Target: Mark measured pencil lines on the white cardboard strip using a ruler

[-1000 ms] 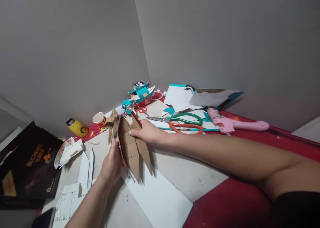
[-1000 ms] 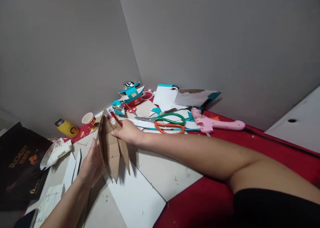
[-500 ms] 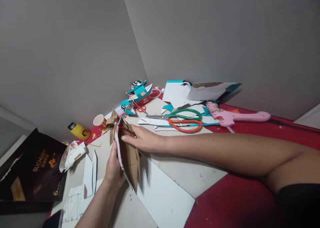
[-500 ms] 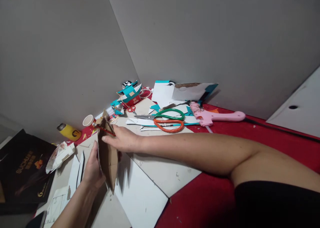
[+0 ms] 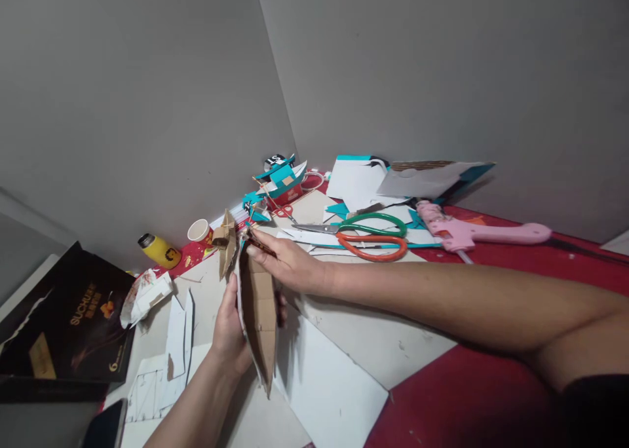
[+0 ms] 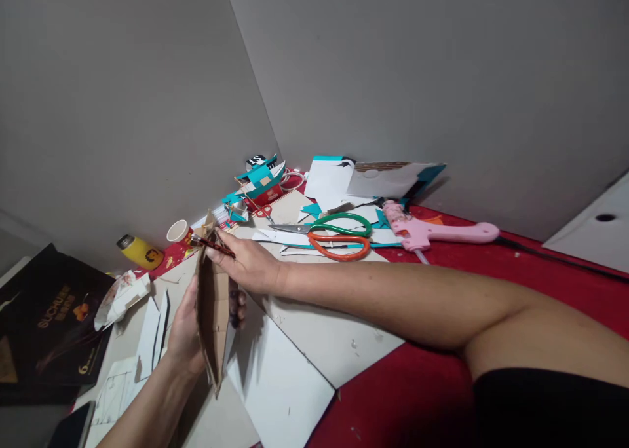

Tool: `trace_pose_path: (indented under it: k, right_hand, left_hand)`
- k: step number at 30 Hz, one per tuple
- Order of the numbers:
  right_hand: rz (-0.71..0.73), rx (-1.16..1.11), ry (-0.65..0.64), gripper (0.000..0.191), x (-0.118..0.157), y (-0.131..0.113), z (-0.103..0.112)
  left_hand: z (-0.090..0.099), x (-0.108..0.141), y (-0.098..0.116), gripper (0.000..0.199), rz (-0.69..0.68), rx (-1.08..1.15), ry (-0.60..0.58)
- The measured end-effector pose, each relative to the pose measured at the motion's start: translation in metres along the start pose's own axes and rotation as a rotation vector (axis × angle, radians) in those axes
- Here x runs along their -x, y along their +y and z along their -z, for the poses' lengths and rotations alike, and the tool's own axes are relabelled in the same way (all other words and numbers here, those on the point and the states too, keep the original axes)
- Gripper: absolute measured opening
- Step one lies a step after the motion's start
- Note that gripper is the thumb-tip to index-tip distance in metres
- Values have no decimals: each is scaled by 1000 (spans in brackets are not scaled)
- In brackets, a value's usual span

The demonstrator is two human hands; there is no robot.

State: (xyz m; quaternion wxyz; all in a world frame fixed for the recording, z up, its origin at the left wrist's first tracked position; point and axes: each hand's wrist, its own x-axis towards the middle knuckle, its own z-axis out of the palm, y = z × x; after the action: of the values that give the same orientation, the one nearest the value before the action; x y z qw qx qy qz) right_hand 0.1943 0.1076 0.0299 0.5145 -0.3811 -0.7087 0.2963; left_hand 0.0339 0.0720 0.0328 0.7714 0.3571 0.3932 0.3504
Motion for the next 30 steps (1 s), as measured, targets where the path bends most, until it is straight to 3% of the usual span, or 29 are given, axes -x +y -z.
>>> trace_pose_path:
  k: [4, 10, 16, 25, 30]
  right_hand:
    - [14, -123, 5, 38, 0, -2, 1]
    - [-267, -425, 35, 38, -1, -1, -1]
    - [-351, -514, 73, 42, -6, 9, -2]
    - [-404, -568, 159, 52, -5, 14, -7]
    - [-436, -615, 206, 52, -10, 12, -2]
  left_hand:
    - [-3, 3, 4, 61, 102, 70, -76]
    - [-2, 5, 7, 61, 244, 137, -181]
    - [2, 5, 6, 60, 282, 121, -208]
    - [10, -7, 6, 69, 204, 32, -97]
    - [20, 2, 42, 53, -60, 39, 108]
